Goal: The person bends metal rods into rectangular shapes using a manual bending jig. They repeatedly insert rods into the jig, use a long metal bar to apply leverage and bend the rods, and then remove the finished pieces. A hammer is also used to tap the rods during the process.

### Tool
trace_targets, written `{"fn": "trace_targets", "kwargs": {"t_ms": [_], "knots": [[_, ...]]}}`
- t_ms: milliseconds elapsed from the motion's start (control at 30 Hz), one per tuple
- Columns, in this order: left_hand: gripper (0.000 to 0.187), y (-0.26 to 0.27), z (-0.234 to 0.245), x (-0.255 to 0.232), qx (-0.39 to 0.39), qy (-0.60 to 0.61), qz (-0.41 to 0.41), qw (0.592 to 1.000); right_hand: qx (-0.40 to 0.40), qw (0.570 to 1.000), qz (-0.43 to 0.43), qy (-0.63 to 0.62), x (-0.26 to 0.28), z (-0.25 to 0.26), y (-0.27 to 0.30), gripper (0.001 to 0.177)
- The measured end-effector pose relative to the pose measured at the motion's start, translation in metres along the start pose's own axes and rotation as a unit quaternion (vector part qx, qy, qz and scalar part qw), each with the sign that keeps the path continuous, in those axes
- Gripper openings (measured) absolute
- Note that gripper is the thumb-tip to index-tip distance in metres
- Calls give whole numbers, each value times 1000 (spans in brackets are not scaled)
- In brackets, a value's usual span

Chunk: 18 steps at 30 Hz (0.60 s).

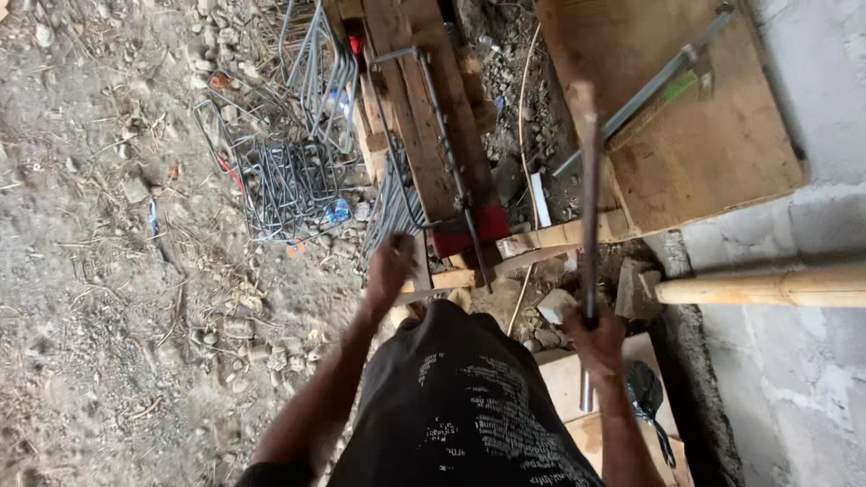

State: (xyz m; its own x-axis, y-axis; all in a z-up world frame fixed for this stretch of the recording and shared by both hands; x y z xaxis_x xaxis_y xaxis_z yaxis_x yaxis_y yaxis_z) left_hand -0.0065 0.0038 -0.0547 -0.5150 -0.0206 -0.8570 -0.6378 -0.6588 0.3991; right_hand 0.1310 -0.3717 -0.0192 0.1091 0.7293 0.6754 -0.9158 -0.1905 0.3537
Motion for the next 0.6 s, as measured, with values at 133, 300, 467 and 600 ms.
{"fn": "trace_targets", "kwargs": {"t_ms": [133,300,467,600], "knots": [[46,49,-78,43,217,-10,19,976,-71,997,-28,-10,-26,6,20,38],[44,75,-103,-39,223,18,-77,972,-60,992,-29,-106,-35,-1,8,33],[45,73,-102,-57,173,-45,-29,984,-11,995,10,-100,-41,6,-40,38],[43,96,-96,-69,89,-47,-2,995,30,996,66,-46,-18,31,-60,46]]}}
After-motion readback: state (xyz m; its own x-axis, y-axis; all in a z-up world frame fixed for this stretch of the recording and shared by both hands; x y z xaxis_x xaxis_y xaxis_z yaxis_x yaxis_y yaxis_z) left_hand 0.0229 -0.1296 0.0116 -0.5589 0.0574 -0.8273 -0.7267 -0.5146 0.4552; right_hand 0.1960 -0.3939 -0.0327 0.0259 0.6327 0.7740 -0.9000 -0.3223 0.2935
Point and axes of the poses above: each hand's wrist, its own y-axis away from the middle knuckle, its own z-axis out of the back of the hand, x = y × z, the point moved 9 cm from there along -y, towards the middle knuckle, and after that the axes turned 1 degree about -z, right-handed, at the moved point
